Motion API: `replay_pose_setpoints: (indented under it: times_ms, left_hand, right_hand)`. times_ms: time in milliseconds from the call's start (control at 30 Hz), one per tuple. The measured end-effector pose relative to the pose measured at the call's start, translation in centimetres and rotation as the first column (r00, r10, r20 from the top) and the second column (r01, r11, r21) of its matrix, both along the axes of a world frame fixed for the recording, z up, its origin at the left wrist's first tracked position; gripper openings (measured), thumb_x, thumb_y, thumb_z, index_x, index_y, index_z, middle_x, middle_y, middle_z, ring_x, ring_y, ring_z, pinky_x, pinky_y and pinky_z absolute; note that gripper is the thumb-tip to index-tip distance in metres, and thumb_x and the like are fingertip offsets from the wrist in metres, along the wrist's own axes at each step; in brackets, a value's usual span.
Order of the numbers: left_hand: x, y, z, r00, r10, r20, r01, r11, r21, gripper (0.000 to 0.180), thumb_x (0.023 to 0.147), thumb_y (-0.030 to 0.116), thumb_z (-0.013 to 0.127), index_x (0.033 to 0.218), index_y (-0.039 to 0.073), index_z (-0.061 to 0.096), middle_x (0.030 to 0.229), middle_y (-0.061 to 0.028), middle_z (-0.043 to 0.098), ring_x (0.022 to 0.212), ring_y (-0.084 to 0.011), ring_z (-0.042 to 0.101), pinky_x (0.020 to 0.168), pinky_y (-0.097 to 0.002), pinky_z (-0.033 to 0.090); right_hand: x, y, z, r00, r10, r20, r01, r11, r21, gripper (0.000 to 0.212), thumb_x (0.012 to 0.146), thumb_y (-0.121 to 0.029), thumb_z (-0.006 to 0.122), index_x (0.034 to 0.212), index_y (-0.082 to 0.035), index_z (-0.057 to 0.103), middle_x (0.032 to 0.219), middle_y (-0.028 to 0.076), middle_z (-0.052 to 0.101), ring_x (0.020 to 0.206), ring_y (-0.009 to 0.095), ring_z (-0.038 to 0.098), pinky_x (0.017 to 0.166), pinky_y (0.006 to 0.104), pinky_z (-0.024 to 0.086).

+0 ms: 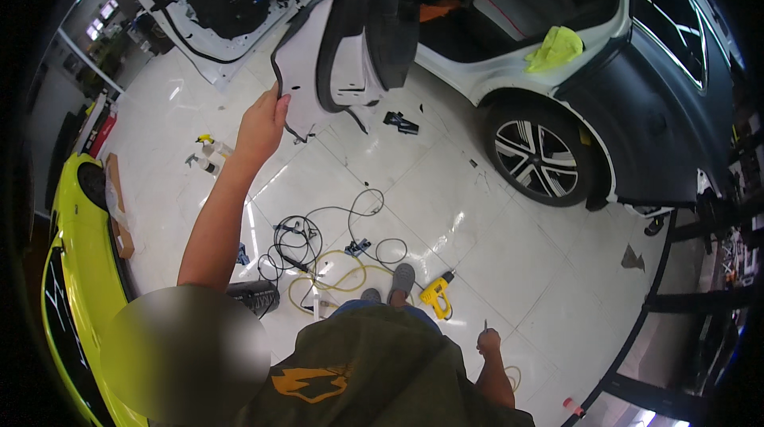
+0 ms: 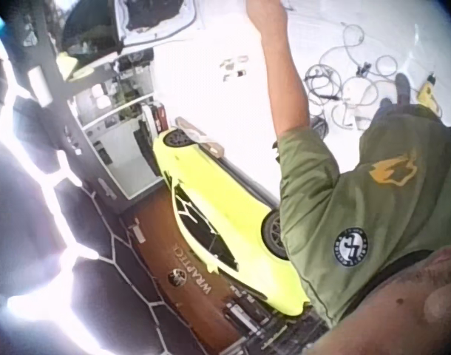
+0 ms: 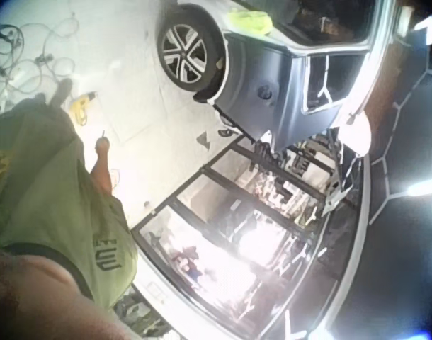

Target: The person applies a black vinyl wrap to a white car door using a yellow heat gun to warm the material, a squeegee to smooth it, and a knife to trim excess. They also use a yellow cloth to wipe the surface and a scraper to remove old adhesive.

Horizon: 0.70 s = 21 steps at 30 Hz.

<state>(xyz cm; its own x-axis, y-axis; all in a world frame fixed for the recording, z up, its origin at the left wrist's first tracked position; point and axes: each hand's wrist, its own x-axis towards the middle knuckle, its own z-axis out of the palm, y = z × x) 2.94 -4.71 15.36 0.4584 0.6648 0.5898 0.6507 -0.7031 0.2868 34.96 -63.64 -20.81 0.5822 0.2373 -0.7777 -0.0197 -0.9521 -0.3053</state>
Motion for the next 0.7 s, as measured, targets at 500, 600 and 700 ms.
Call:
replay_pose_setpoints:
  times_ms: [500, 600, 700]
  left_hand:
    - [-3.4, 2.2, -9.9, 0.957, 0.183, -0.223, -0.219, 0.964, -0.153, 0.03, 0.096, 0.028, 0.048, 0.093, 0.0, 0.059, 0.081, -0.0222, 0.065, 0.074, -0.0399, 0.063, 0.066, -0.0488, 0.049]
    - [-2.4, 2.0, -9.6, 0.941, 0.216, -0.261, -0.273, 0.94, -0.205, 0.029, 0.095, 0.028, 0.05, 0.088, 0.0, 0.059, 0.081, -0.0216, 0.065, 0.073, -0.0408, 0.063, 0.067, -0.0499, 0.049]
    - [-3.1, 2.4, -9.3, 0.946, 0.172, -0.275, -0.243, 0.938, -0.249, 0.025, 0.091, 0.022, 0.053, 0.089, -0.002, 0.061, 0.081, -0.021, 0.066, 0.073, -0.0395, 0.064, 0.066, -0.047, 0.05]
  right_hand:
    - [-6.6, -3.4, 2.5, 0.999, 0.008, -0.034, -0.006, 0.999, 0.049, 0.032, 0.085, -0.009, 0.048, 0.115, 0.0, 0.055, 0.069, 0.012, 0.062, 0.049, 0.02, 0.06, 0.04, 0.0325, 0.049]
    - [-4.7, -4.2, 1.1, 0.999, -0.001, -0.032, 0.002, 1.0, 0.026, 0.032, 0.085, -0.008, 0.048, 0.116, 0.0, 0.055, 0.07, 0.012, 0.062, 0.049, 0.02, 0.06, 0.039, 0.0328, 0.049]
    - [-2.7, -2.5, 0.7, 0.998, 0.011, -0.062, -0.008, 0.998, 0.063, 0.033, 0.086, -0.008, 0.047, 0.117, 0.0, 0.055, 0.071, 0.013, 0.062, 0.05, 0.02, 0.061, 0.04, 0.0325, 0.049]
